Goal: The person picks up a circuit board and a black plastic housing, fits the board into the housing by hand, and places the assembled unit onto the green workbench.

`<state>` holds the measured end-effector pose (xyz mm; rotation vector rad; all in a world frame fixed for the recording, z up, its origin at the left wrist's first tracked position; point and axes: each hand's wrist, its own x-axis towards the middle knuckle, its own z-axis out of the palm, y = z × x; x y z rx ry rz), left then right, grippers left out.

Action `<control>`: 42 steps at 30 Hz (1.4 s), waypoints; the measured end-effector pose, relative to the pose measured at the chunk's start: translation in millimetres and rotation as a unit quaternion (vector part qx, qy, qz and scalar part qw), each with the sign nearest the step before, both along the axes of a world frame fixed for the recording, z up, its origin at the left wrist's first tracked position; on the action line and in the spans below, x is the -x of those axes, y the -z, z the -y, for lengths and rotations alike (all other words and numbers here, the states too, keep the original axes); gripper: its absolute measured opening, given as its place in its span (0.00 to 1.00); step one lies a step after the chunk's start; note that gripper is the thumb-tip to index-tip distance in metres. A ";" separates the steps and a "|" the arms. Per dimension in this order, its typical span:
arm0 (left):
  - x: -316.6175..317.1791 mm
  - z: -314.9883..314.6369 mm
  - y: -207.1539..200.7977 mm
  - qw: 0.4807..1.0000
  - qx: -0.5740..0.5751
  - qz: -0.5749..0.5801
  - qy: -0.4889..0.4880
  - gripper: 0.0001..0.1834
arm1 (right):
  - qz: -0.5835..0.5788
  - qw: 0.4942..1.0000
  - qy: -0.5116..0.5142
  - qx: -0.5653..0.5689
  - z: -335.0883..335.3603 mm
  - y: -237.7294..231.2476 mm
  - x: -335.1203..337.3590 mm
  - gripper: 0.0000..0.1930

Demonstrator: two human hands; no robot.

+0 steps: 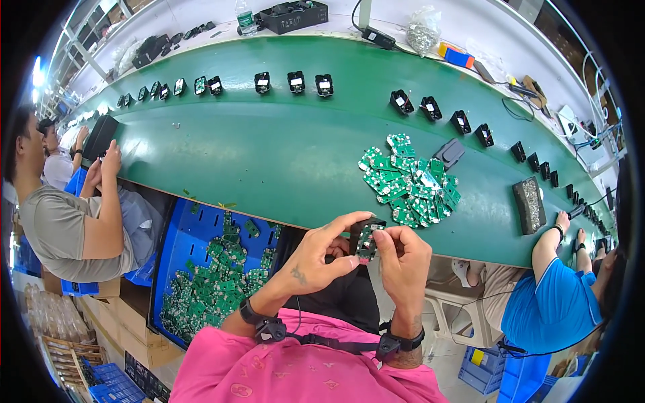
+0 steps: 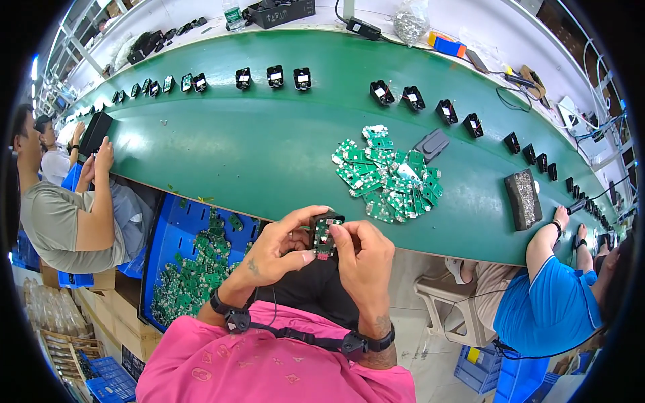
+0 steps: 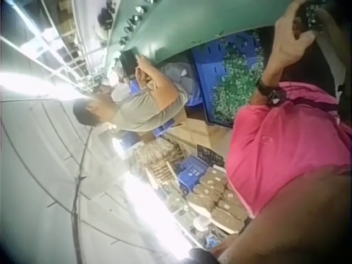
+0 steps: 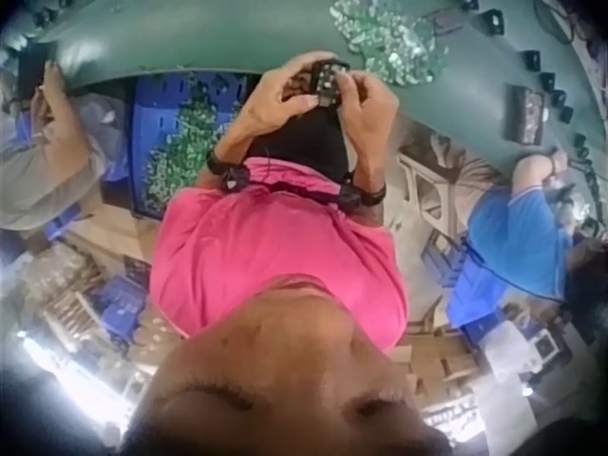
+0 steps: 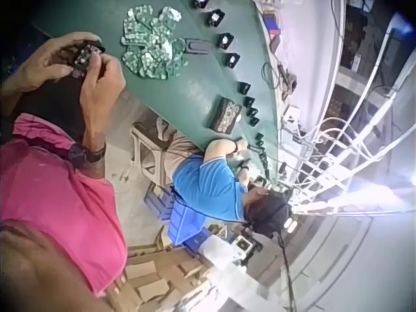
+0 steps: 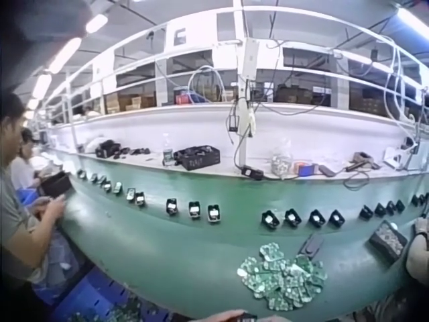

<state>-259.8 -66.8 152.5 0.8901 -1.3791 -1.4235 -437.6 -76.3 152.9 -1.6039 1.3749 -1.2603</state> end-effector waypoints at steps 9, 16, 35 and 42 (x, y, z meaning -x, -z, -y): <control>2.3 -3.0 3.7 0.996 -0.083 -0.026 0.000 0.29 | -0.060 0.997 0.038 0.012 -3.3 2.8 -8.3 0.10; 3.3 -1.3 3.3 0.993 -0.108 -0.044 0.010 0.31 | 0.000 0.998 -0.047 -0.039 -3.3 6.7 -9.3 0.15; 31.2 -6.1 2.9 0.946 0.115 0.208 -0.219 0.18 | -0.023 0.999 0.015 0.022 -19.8 8.7 -31.4 0.20; 46.9 -8.4 6.2 0.863 0.297 0.266 -0.311 0.18 | -0.017 0.994 0.073 0.074 -24.1 6.0 -33.8 0.17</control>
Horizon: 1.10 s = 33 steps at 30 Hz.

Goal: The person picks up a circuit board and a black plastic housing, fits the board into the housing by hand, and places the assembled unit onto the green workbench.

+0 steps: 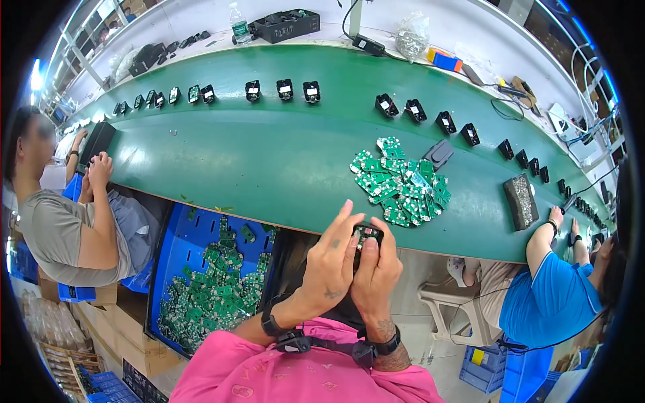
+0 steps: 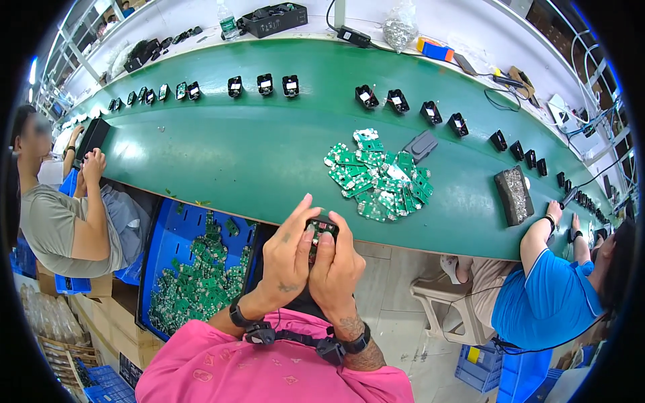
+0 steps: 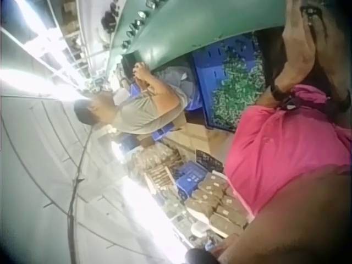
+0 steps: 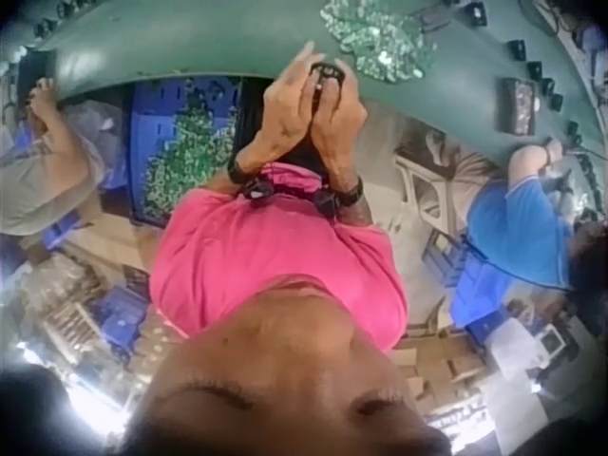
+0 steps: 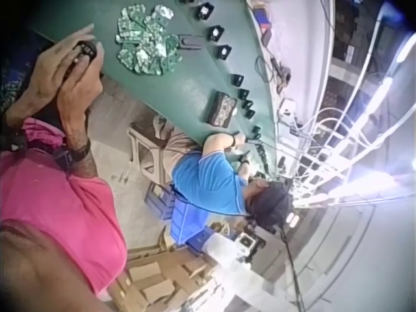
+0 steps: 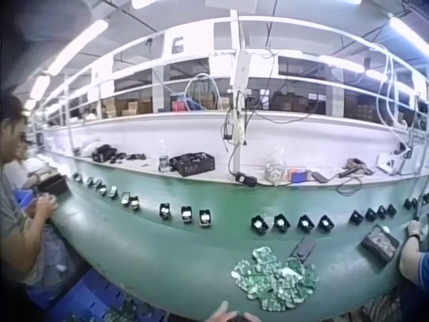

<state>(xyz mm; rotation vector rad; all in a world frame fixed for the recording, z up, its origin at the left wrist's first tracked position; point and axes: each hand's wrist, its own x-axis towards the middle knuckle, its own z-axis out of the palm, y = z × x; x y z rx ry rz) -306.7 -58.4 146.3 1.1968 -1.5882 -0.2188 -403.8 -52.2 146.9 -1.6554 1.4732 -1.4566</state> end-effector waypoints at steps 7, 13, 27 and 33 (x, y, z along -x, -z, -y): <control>-13.2 24.5 30.1 0.985 -0.158 -0.047 0.051 0.21 | -0.015 0.999 -0.038 -0.032 30.7 14.6 9.1 0.16; -33.6 24.1 2.5 0.892 -0.293 -0.214 0.270 0.29 | -0.006 0.994 -0.081 -0.077 27.3 -0.1 15.3 0.16; -37.1 31.6 2.4 0.767 -0.415 -0.417 0.255 0.22 | 0.193 0.955 -0.168 -0.151 41.0 15.7 20.1 0.19; -52.7 34.6 -3.1 0.674 -0.461 -0.499 0.289 0.24 | 0.274 0.908 -0.179 -0.262 22.7 -19.1 20.9 0.24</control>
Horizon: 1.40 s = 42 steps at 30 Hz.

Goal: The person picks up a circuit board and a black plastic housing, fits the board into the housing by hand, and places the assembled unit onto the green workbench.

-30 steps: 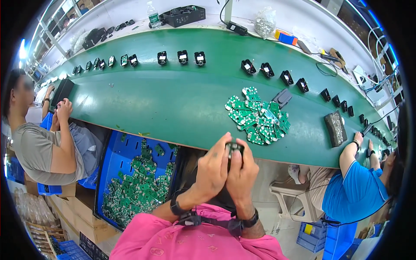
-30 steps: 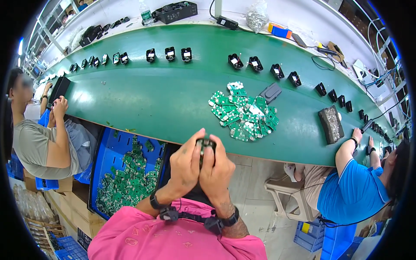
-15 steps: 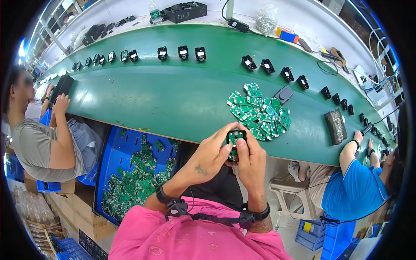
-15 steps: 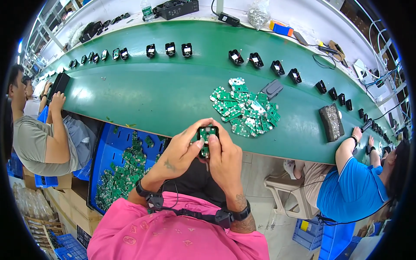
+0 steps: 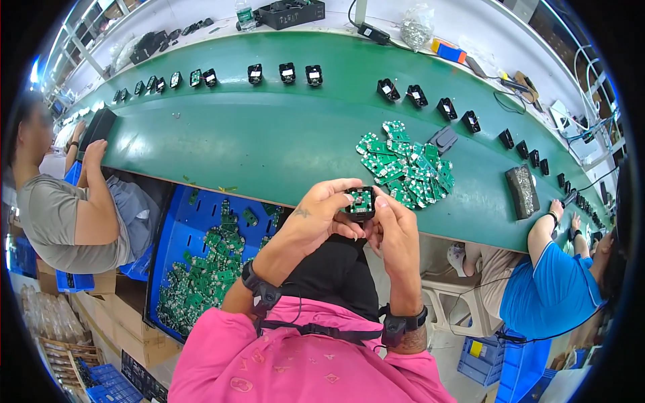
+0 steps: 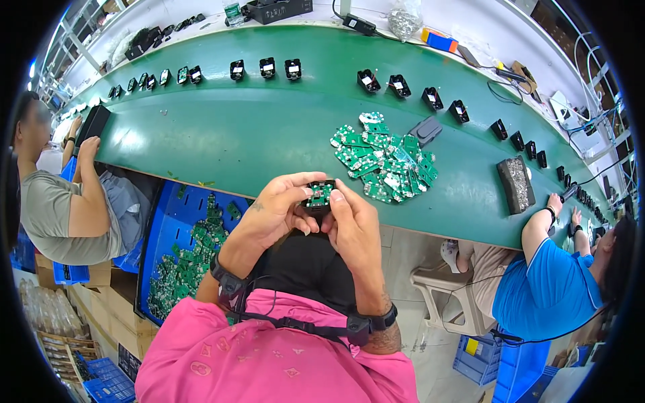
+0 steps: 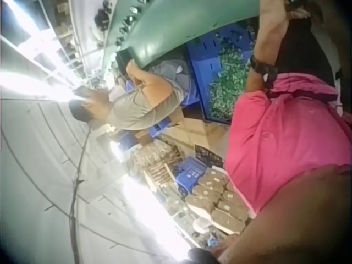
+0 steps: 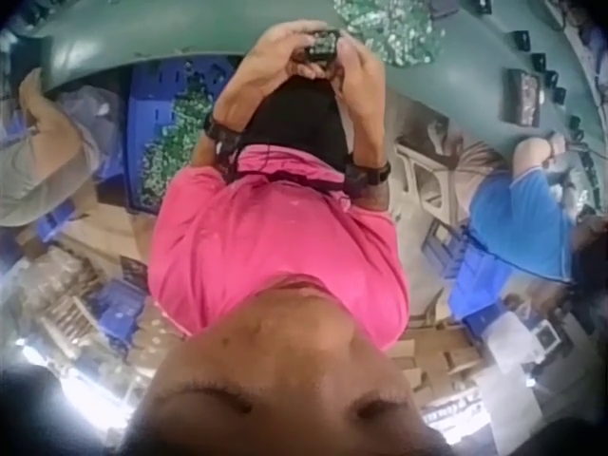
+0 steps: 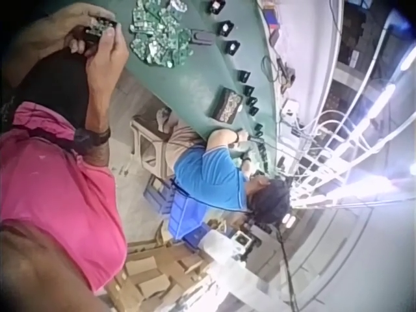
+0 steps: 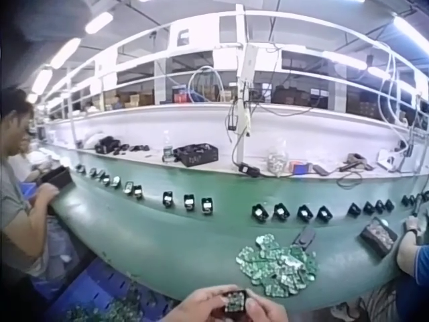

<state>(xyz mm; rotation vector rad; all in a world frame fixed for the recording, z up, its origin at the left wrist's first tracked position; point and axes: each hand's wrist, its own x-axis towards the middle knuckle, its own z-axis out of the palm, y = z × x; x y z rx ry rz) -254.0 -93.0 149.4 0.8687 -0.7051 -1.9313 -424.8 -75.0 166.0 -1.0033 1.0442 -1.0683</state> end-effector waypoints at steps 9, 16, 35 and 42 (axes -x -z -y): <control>-2.1 -27.3 -24.6 0.993 0.108 0.036 0.017 0.29 | -0.009 0.999 -0.008 0.040 -23.3 -11.9 4.8 0.24; -7.9 -73.0 -48.2 0.956 0.263 0.107 0.076 0.37 | -0.051 0.991 -0.049 0.116 -65.8 -24.8 12.4 0.30; -1.5 -169.2 -37.9 0.907 0.381 0.163 0.074 0.36 | -0.012 0.985 -0.049 0.168 -164.7 -7.6 13.7 0.25; 6.5 -141.8 -38.5 0.974 0.177 0.090 0.105 0.23 | 0.018 0.999 -0.013 0.048 -145.8 0.1 16.7 0.12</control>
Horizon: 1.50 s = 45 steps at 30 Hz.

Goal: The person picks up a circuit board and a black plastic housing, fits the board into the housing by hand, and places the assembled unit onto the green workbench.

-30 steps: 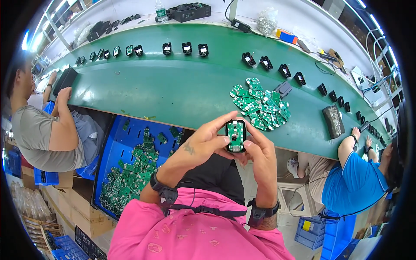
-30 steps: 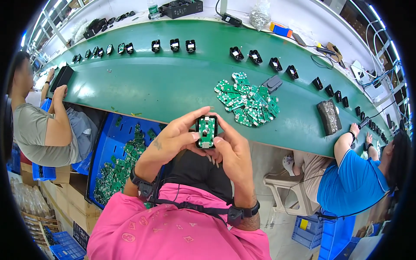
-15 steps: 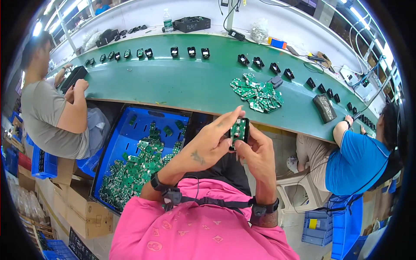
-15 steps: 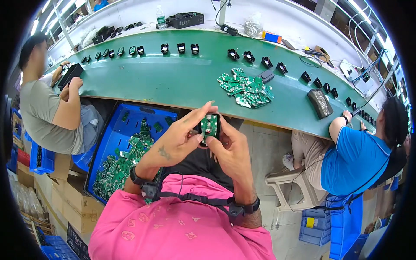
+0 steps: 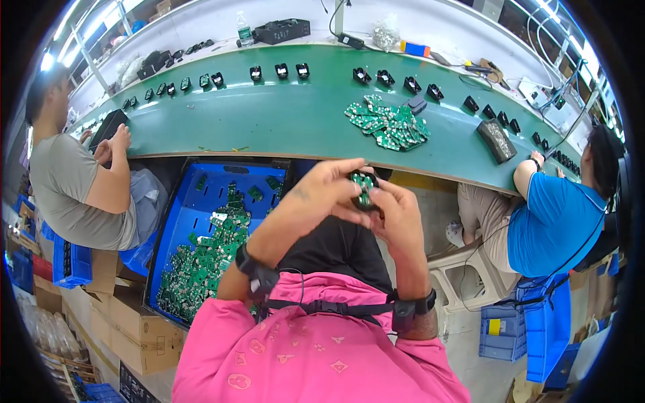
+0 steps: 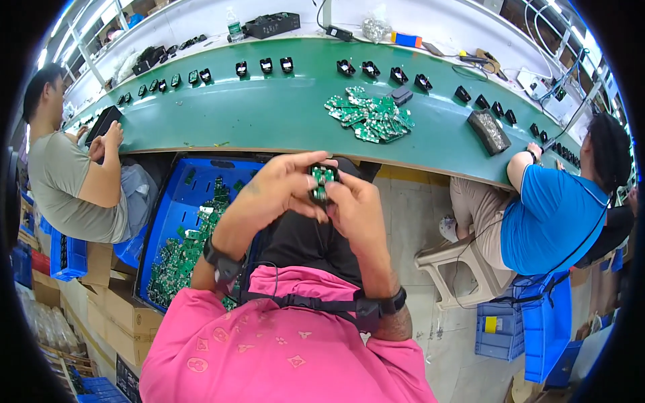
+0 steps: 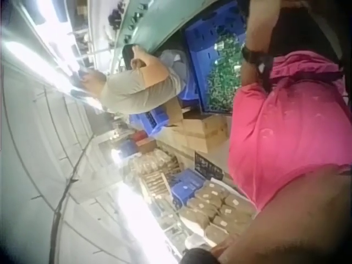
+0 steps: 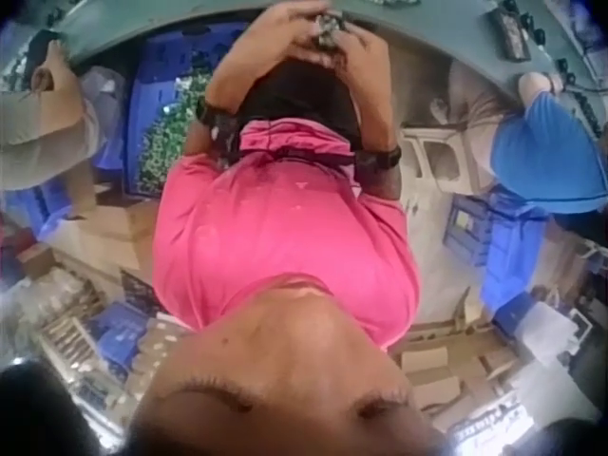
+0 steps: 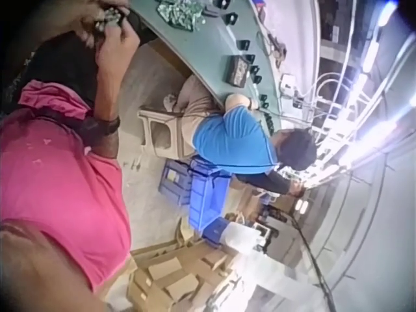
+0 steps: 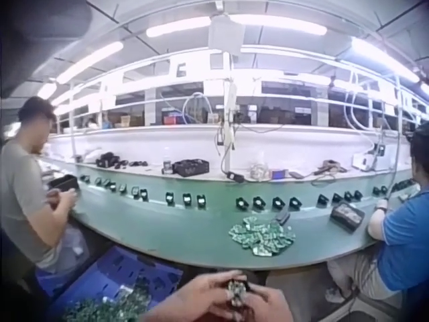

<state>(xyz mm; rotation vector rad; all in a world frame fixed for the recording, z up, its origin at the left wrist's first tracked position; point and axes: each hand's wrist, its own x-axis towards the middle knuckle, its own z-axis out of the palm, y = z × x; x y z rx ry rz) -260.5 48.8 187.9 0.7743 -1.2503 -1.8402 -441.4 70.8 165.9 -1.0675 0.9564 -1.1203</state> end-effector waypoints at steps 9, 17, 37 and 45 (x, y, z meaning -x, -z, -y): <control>-6.3 49.8 18.4 0.979 -0.161 -0.125 -0.003 0.21 | 0.057 0.997 -0.010 -0.050 39.0 10.6 7.3 0.21; -23.4 93.8 35.4 0.999 -0.036 -0.012 -0.001 0.42 | -0.008 1.000 -0.018 0.002 96.2 25.2 -13.2 0.24; -341.0 436.5 85.4 0.549 0.195 0.712 -0.391 0.45 | -0.524 0.768 0.096 0.357 204.3 99.4 -98.9 0.12; -344.6 497.2 73.1 0.541 0.106 0.816 -0.174 0.63 | -0.532 0.768 0.090 0.344 202.3 100.7 -99.2 0.11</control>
